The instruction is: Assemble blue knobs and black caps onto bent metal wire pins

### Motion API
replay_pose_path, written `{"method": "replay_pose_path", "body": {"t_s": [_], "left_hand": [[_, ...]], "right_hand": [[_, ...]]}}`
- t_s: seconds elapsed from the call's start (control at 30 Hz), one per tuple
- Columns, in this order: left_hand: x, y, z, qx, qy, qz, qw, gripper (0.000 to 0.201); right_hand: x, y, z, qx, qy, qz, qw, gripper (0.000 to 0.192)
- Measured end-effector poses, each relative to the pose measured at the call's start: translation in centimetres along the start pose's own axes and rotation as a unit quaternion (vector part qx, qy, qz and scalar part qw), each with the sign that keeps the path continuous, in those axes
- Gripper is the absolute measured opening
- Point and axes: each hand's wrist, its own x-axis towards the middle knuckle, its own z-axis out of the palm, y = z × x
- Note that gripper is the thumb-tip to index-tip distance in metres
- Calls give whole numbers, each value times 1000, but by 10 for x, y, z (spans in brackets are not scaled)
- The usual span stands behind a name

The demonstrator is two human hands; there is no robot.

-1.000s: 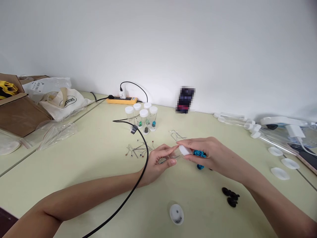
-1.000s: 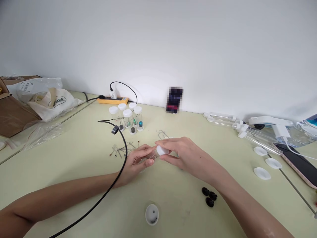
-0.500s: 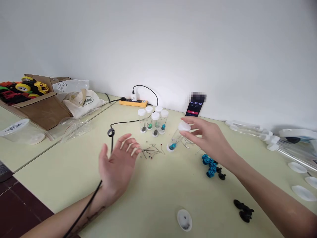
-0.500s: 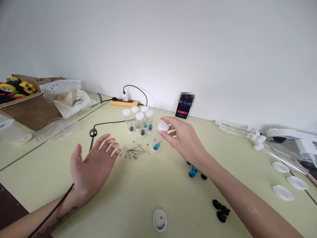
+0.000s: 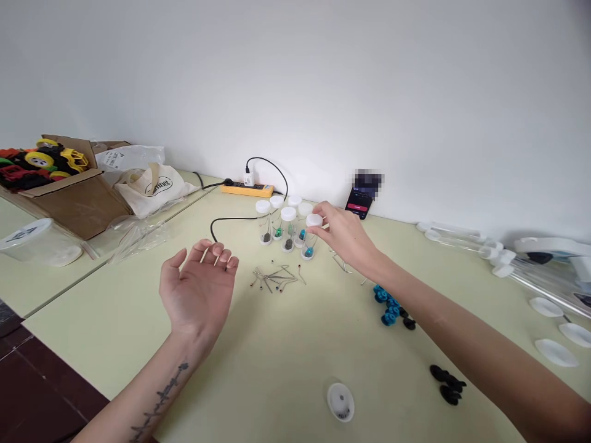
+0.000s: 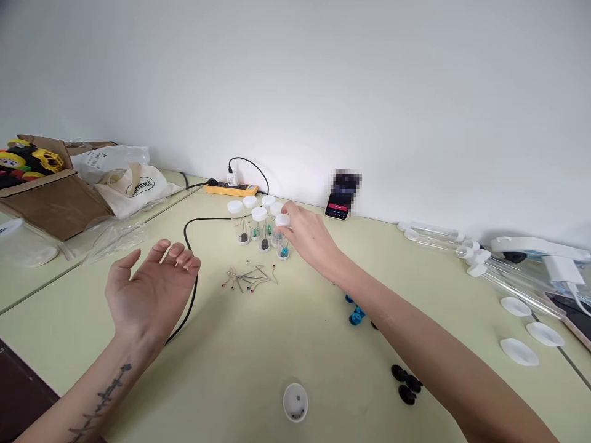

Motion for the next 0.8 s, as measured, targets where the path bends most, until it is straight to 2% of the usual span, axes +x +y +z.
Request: {"method": "replay_pose_path", "body": {"t_s": [0.1,0.17,0.23,0.27,0.3,0.37,0.4,0.5,0.57,0.67,0.73,0.8], "left_hand": [[-3,-14,15,105,-140,63,983,21],[-7,-29,20,202,-266,113,936,26],[-11,-50,23,278,-415,171,849,25],[-12,-62,24,301,-496,204,788,22],[-13,-76,25,298,-552,269,731,19],[-13,-106,27,285,-611,378,634,13],[-12,-120,27,289,-625,400,604,11],[-13,-157,26,303,-655,401,564,8],[-16,-171,22,306,-668,381,562,5],[-21,-174,14,286,-680,378,560,7],[-22,-170,9,285,-683,366,564,9],[-21,-165,6,287,-693,352,560,11]], "right_hand": [[-2,-1,-3,23,-9,17,1000,29],[-6,-3,-11,36,-4,25,999,33],[-14,-4,-25,37,14,39,998,33],[-20,-3,-33,33,22,51,998,32],[-27,-1,-42,27,26,68,997,30],[-43,8,-62,13,20,105,994,25],[-52,15,-72,7,11,128,992,24],[-83,43,-104,-11,-35,225,974,30],[-106,65,-125,-17,-66,289,955,34],[-140,99,-154,-43,-91,389,916,34],[-161,120,-169,-73,-95,450,885,31],[-178,143,-180,-101,-126,494,854,31]]}}
